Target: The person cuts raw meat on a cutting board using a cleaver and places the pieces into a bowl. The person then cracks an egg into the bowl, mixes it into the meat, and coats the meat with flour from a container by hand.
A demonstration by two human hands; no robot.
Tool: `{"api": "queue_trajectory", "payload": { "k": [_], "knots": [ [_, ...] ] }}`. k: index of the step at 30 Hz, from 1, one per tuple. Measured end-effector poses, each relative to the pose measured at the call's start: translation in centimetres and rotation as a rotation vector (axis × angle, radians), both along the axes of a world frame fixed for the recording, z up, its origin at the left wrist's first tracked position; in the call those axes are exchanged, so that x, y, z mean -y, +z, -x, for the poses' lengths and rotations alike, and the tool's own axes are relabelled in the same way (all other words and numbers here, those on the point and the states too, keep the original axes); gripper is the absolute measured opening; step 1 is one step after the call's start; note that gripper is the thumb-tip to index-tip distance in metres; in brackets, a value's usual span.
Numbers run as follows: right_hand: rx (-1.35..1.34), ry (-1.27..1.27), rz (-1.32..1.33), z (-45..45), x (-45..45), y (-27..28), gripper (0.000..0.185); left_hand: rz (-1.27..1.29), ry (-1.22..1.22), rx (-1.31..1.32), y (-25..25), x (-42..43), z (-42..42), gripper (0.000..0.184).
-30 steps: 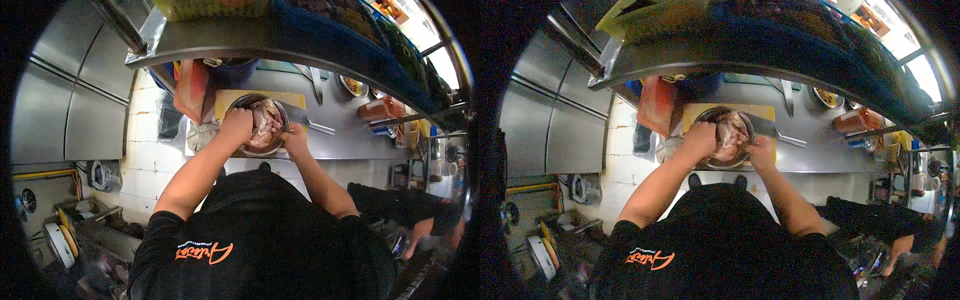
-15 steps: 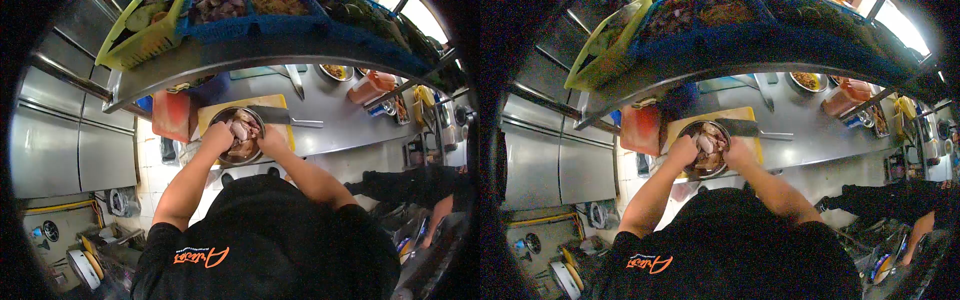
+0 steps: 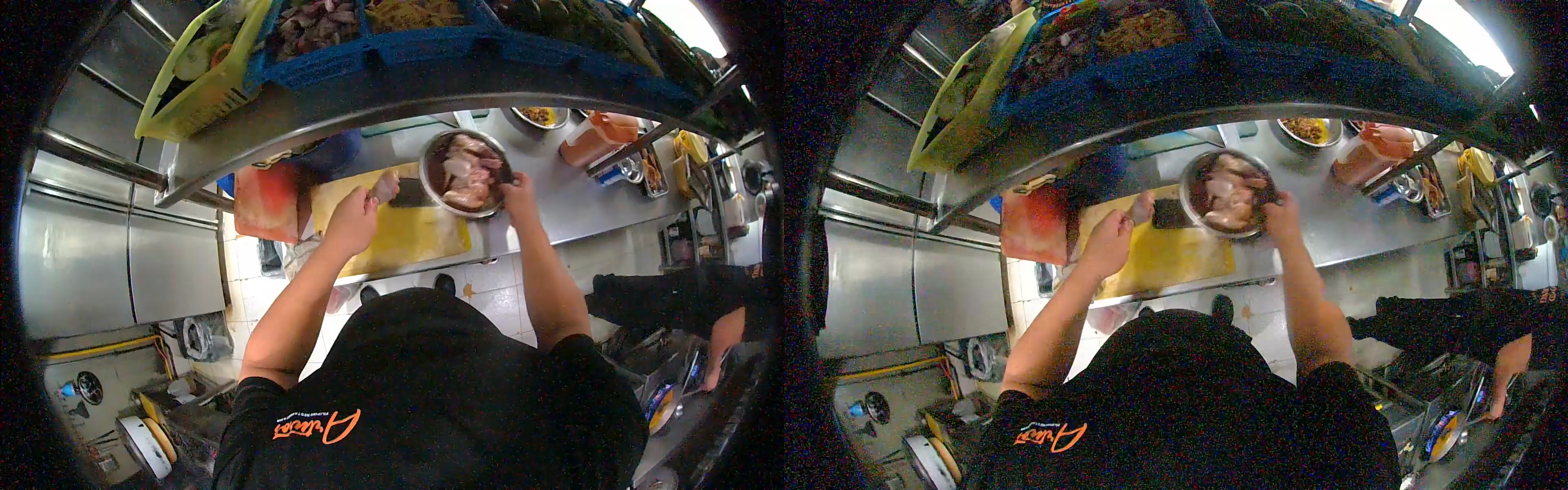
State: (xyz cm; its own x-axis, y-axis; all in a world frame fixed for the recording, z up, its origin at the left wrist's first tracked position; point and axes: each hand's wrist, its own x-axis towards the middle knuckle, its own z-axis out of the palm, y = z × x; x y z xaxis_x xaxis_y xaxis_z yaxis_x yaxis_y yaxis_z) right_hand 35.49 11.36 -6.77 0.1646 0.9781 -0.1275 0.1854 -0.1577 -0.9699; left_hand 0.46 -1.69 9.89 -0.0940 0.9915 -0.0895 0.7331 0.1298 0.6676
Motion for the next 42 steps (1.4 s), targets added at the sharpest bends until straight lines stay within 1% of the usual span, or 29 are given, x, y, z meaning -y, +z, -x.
{"api": "queue_trajectory", "payload": {
  "k": [1, 2, 4, 5, 7, 8, 10, 11, 12, 13, 15, 17, 18, 20, 21, 22, 24, 25, 28, 30, 31, 33, 35, 37, 38, 39, 40, 41, 42],
  "knots": [
    [-0.023, -0.064, 0.08, -1.1, -0.5, 1.3, 0.033, -0.001, -0.001, 0.0, -0.9, 0.1, 0.0, 0.025],
    [-0.023, -0.065, 0.08, -2.0, -0.7, 2.4, 0.033, 0.04, -0.013, 0.006, -1.9, 0.1, -0.1, 0.025],
    [0.223, -0.083, -0.011, -3.6, -0.8, 4.9, 0.032, 0.083, -0.025, 0.013, -4.1, 0.2, 0.1, 0.025],
    [0.224, -0.082, -0.009, -4.9, -1.4, 3.7, 0.032, 0.105, -0.032, -0.011, -5.3, 0.3, 0.2, 0.025],
    [0.551, -0.107, -0.092, -7.9, -3.2, -0.7, 0.033, 0.131, -0.037, -0.033, -6.2, 0.6, 0.1, 0.026],
    [0.554, -0.103, -0.089, -7.9, -3.0, 0.1, 0.033, 0.116, -0.026, -0.064, -6.4, 0.9, 0.0, 0.026],
    [0.881, 0.035, 0.014, -7.4, -2.2, 4.4, 0.031, 0.106, -0.011, -0.088, -6.9, 1.3, -0.1, 0.027],
    [0.886, 0.037, 0.014, -6.2, -1.1, 7.2, 0.031, 0.159, -0.017, -0.151, -7.2, 1.3, 0.1, 0.026],
    [0.74, 0.095, -0.032, -4.1, 0.7, 10.3, 0.028, 0.212, -0.023, -0.213, -7.5, 1.4, 0.4, 0.026],
    [0.593, 0.149, -0.077, -2.2, 2.3, 11.8, 0.026, 0.211, -0.024, -0.207, -7.9, 1.6, 0.8, 0.026],
    [0.702, 0.57, -0.054, 0.5, 4.9, 11.6, 0.021, 0.134, -0.106, -0.37, -8.9, 2.6, 1.9, 0.023],
    [0.913, 0.644, -0.514, 2.4, 6.5, 7.8, 0.027, 0.101, -0.099, -0.397, -8.6, 3.4, 2.7, 0.022],
    [0.924, 0.639, -0.512, 3.2, 6.6, 7.7, 0.027, 0.075, -0.083, -0.427, -8.4, 3.8, 2.9, 0.021],
    [1.002, 0.545, -0.676, 4.4, 6.6, 7.5, 0.024, 0.019, -0.067, -0.434, -8.2, 4.8, 3.1, 0.021],
    [1.107, 0.56, -0.689, 4.8, 6.4, 7.6, 0.021, -0.032, -0.047, -0.451, -8.2, 5.2, 3.4, 0.02],
    [1.109, 0.563, -0.689, 5.0, 6.5, 7.6, 0.021, -0.031, -0.045, -0.447, -8.6, 5.5, 3.8, 0.02],
    [1.427, 0.757, -0.385, 5.3, 6.7, 8.0, 0.029, -0.014, -0.033, -0.376, -9.4, 5.6, 4.5, 0.019],
    [1.431, 0.756, -0.385, 5.3, 6.7, 7.7, 0.029, -0.017, -0.033, -0.373, -9.6, 5.6, 4.6, 0.019],
    [1.468, 0.713, -0.501, 5.6, 6.8, 7.3, 0.023, -0.073, -0.078, -0.382, -9.9, 5.9, 4.7, 0.017],
    [1.434, 0.87, -0.23, 6.1, 6.2, 8.2, 0.019, -0.167, -0.225, -0.398, -10.1, 6.1, 4.6, 0.018],
    [1.423, 0.923, -0.162, 6.4, 6.2, 9.2, 0.018, -0.155, -0.203, -0.408, -9.8, 6.6, 4.5, 0.018],
    [1.354, 0.924, -0.177, 6.2, 6.3, 8.9, 0.019, -0.294, -0.108, -0.342, -9.3, 7.2, 4.3, 0.02],
    [1.297, 0.917, -0.178, 6.9, 7.1, 9.1, 0.021, -0.257, -0.098, -0.376, -9.7, 7.5, 5.2, 0.02],
    [1.133, 0.751, 0.011, 7.2, 8.4, 10.4, 0.024, -0.225, -0.096, -0.396, -10.1, 7.0, 5.6, 0.02],
    [1.136, 0.761, 0.006, 7.0, 9.1, 10.8, 0.024, -0.109, -0.111, -0.383, -10.3, 6.6, 5.7, 0.023],
    [0.987, 0.776, -0.048, 6.6, 9.7, 11.2, 0.025, 0.007, -0.126, -0.369, -10.4, 6.1, 5.7, 0.026],
    [0.836, 0.789, -0.099, 6.4, 10.5, 11.8, 0.026, 0.009, -0.117, -0.366, -10.0, 5.7, 5.4, 0.026],
    [0.839, 0.797, -0.099, 6.4, 11.4, 12.3, 0.026, 0.015, -0.085, -0.314, -9.7, 5.3, 5.0, 0.025],
    [0.777, 0.77, -0.041, 6.7, 12.6, 13.1, 0.026, 0.021, -0.055, -0.263, -9.4, 5.0, 4.9, 0.024]
  ]
}}
